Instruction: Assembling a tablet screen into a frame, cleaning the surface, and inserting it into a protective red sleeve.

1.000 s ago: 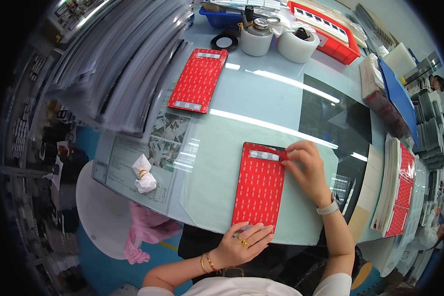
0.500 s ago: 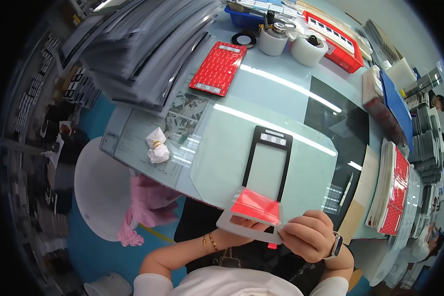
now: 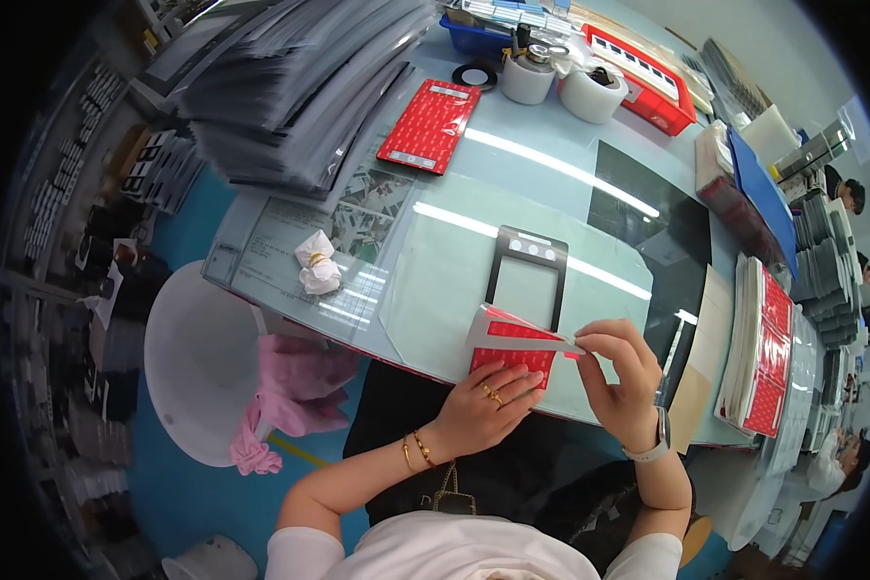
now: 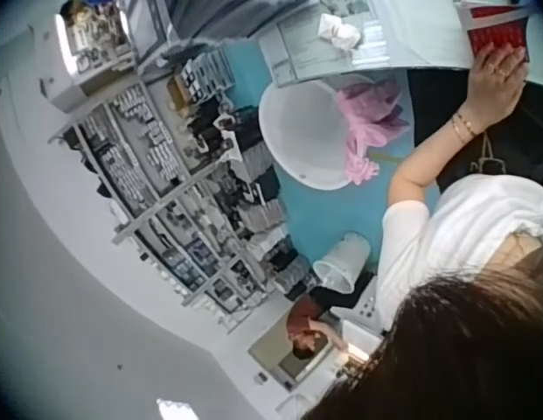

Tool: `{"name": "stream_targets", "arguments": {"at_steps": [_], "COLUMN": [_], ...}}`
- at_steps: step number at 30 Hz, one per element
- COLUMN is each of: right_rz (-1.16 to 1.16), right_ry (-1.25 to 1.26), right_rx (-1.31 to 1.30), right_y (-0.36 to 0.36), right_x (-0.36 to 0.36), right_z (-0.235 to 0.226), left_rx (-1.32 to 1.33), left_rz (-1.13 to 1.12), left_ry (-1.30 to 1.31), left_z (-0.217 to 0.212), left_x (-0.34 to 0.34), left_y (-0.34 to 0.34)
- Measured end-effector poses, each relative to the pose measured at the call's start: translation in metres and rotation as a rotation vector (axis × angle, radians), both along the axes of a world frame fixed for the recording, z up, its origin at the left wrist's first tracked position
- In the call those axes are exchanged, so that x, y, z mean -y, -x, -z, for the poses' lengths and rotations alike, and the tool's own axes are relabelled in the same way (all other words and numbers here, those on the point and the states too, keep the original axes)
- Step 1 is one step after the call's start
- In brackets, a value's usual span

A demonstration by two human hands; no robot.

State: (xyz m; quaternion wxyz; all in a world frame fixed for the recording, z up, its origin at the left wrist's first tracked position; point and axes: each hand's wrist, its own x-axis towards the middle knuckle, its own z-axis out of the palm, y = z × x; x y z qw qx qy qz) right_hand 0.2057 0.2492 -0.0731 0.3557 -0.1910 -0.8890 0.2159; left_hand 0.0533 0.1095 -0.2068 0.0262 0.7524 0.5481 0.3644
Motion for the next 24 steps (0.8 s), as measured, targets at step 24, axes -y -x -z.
{"name": "stream_targets", "arguments": {"at_steps": [24], "right_rz": [0.085], "right_ry": [0.189], "right_rx": [0.017], "right_y": [0.001], "right_x": [-0.020], "right_z": [0.003], "left_rx": [0.737], "left_rz": [-0.146], "left_ry": [-0.088], "left_z": [-0.070], "left_x": [-0.080], "left_y": [0.091]}}
